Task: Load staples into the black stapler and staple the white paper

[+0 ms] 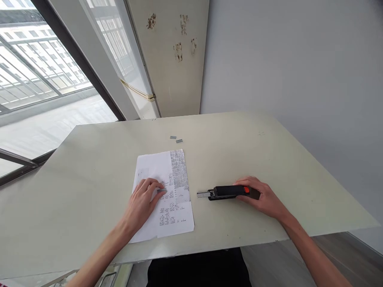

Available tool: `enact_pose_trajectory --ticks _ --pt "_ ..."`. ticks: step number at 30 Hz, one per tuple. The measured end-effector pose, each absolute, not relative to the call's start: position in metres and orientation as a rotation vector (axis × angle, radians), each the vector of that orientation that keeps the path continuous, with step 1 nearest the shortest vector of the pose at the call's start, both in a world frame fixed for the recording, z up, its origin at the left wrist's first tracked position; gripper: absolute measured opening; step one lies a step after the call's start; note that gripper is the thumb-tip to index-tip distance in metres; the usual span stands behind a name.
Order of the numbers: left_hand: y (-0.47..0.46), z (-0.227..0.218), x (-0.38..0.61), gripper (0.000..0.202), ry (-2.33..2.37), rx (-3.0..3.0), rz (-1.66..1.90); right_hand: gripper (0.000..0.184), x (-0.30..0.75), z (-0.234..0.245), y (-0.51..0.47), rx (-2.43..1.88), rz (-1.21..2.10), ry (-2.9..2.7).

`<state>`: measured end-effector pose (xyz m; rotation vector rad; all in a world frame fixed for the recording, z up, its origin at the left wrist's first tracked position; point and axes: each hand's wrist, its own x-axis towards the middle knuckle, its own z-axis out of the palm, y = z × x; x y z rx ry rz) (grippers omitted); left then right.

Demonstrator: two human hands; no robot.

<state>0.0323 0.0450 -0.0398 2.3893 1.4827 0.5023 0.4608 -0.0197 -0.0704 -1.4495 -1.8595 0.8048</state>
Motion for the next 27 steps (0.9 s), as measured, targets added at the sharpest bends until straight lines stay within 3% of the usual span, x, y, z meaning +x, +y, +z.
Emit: enact_pose_trajectory --ticks 10,20,27 --pt "0.025 -0.006 0.086 0.03 1.276 1.946 0.488 0.025 0.46 -0.068 -0.019 -1.43 0.785 -1.88" --pt "0.033 -0.026 0.119 0.019 0.996 2.457 0.697 0.023 0.459 -0.062 -0.014 -1.387 0.75 -1.899" --pt "0.036 -0.024 0.133 0.019 1.027 2.51 0.681 0.022 0.459 -0.062 -0.014 -1.372 0.74 -1.9"
